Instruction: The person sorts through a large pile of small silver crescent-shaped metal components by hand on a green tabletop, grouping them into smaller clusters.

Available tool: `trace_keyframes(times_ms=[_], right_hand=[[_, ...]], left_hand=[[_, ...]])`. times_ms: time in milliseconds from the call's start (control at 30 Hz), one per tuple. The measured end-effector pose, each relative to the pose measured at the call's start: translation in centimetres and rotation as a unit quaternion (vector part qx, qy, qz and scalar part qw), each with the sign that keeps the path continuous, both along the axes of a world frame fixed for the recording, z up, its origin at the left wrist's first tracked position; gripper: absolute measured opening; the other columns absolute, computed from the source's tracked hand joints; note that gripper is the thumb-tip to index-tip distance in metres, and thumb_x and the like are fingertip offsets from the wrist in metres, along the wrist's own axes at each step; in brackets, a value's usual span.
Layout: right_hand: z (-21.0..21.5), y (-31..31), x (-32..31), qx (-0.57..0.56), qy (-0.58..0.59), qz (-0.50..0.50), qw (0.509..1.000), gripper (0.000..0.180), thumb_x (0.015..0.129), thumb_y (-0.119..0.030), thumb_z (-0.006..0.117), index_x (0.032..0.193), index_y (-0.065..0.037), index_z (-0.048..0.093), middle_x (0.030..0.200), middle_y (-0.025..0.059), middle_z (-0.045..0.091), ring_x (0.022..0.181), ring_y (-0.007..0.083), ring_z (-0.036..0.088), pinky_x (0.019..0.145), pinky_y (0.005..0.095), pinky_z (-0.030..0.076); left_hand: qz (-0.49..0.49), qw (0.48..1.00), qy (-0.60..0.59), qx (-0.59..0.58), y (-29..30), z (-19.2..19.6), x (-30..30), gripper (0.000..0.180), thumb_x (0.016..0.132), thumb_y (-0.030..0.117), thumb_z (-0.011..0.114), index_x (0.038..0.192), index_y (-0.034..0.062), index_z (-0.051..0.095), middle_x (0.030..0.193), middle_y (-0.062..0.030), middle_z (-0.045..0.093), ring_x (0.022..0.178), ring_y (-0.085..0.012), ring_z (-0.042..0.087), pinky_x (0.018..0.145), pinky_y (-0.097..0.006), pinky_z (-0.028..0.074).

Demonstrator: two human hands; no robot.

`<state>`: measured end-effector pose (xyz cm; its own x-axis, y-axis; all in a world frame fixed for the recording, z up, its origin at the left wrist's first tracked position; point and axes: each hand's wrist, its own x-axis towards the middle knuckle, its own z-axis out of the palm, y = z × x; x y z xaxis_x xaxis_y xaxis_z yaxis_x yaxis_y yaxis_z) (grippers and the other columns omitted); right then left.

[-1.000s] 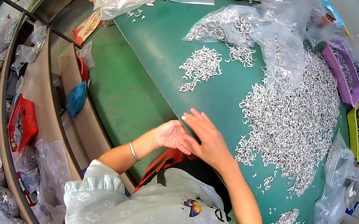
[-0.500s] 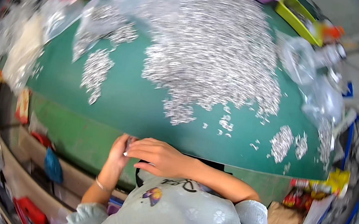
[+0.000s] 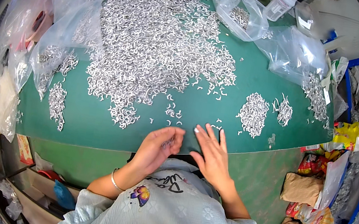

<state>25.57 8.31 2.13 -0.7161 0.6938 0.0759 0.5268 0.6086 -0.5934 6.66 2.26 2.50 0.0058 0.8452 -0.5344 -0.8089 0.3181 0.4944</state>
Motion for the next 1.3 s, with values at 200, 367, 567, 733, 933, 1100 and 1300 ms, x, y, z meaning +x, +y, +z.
trace_keyframes(times_ms=[200, 367, 567, 733, 933, 1100, 1300], right_hand=[[-1.4, 1.5, 1.9, 0.048, -0.013, -0.085, 0.995, 0.064, 0.086, -0.017, 0.069, 0.141, 0.003, 0.042, 0.145, 0.0169, 0.047, 0.14, 0.0337, 0.038, 0.113, 0.0608, 0.021], [-2.0, 2.6, 3.4, 0.058, 0.139, -0.158, 0.976, 0.048, 0.09, -0.006, 0.061, 0.135, 0.005, 0.048, 0.135, 0.019, 0.056, 0.133, 0.0391, 0.047, 0.113, 0.0578, 0.025], [-2.5, 2.7, 3.5, -0.074, 0.359, -0.239, 0.899, 0.053, 0.098, 0.0, 0.041, 0.147, 0.007, 0.022, 0.145, 0.0287, 0.041, 0.138, 0.0339, 0.039, 0.116, 0.0443, 0.026], [-3.1, 3.7, 3.3, -0.051, 0.398, -0.285, 0.871, 0.053, 0.099, -0.002, 0.041, 0.147, 0.007, 0.023, 0.149, 0.0272, 0.035, 0.142, 0.0346, 0.033, 0.118, 0.0444, 0.022], [-3.3, 3.5, 2.7, -0.003, 0.33, -0.295, 0.896, 0.053, 0.094, 0.002, 0.047, 0.145, 0.005, 0.032, 0.153, 0.0214, 0.029, 0.143, 0.0323, 0.029, 0.119, 0.0441, 0.021], [-2.0, 4.7, 2.3, 0.113, 0.195, -0.235, 0.946, 0.055, 0.09, 0.0, 0.053, 0.142, 0.006, 0.035, 0.145, 0.0226, 0.042, 0.14, 0.0399, 0.033, 0.116, 0.0492, 0.022], [-1.9, 8.2, 2.7, 0.156, 0.037, -0.213, 0.964, 0.057, 0.096, -0.005, 0.05, 0.148, 0.002, 0.028, 0.136, 0.0125, 0.058, 0.137, 0.0321, 0.043, 0.116, 0.0549, 0.015]], left_hand=[[0.061, 0.997, 0.021, 0.037, 3.9, -1.1, 3.1, 0.033, 0.101, 0.017, 0.048, 0.121, -0.0071, 0.058, 0.11, -0.0136, 0.065, 0.103, -0.0213, 0.061, 0.096, -0.036, 0.049], [0.113, 0.981, 0.121, 0.097, 8.3, -1.6, 7.6, 0.036, 0.103, 0.016, 0.044, 0.129, -0.0089, 0.051, 0.124, -0.0182, 0.058, 0.119, -0.0241, 0.056, 0.108, -0.038, 0.041], [0.077, 0.945, 0.288, 0.136, 10.6, -1.9, 12.2, 0.039, 0.104, 0.014, 0.042, 0.14, 0.0, 0.043, 0.138, -0.0114, 0.049, 0.128, -0.0187, 0.045, 0.107, -0.031, 0.035], [0.054, 0.91, 0.345, 0.224, 10.8, -1.6, 12.4, 0.034, 0.1, 0.006, 0.044, 0.133, -0.0012, 0.05, 0.135, -0.012, 0.053, 0.129, -0.019, 0.045, 0.109, -0.033, 0.034], [-0.212, 0.767, 0.247, 0.553, 8.5, 9.7, 7.2, 0.026, 0.097, 0.004, 0.045, 0.117, -0.0073, 0.058, 0.126, -0.0141, 0.058, 0.118, -0.0297, 0.056, 0.095, -0.039, 0.048], [0.08, 0.708, 0.295, 0.636, 5.2, 12.5, 9.5, 0.02, 0.095, 0.009, 0.053, 0.102, 0.0005, 0.069, 0.114, -0.0181, 0.064, 0.095, -0.0316, 0.062, 0.079, -0.042, 0.052], [0.195, 0.692, 0.369, 0.589, 4.1, 12.6, 7.8, 0.009, 0.089, 0.009, 0.064, 0.09, 0.0039, 0.072, 0.102, -0.01, 0.069, 0.083, -0.0242, 0.062, 0.072, -0.041, 0.053]])
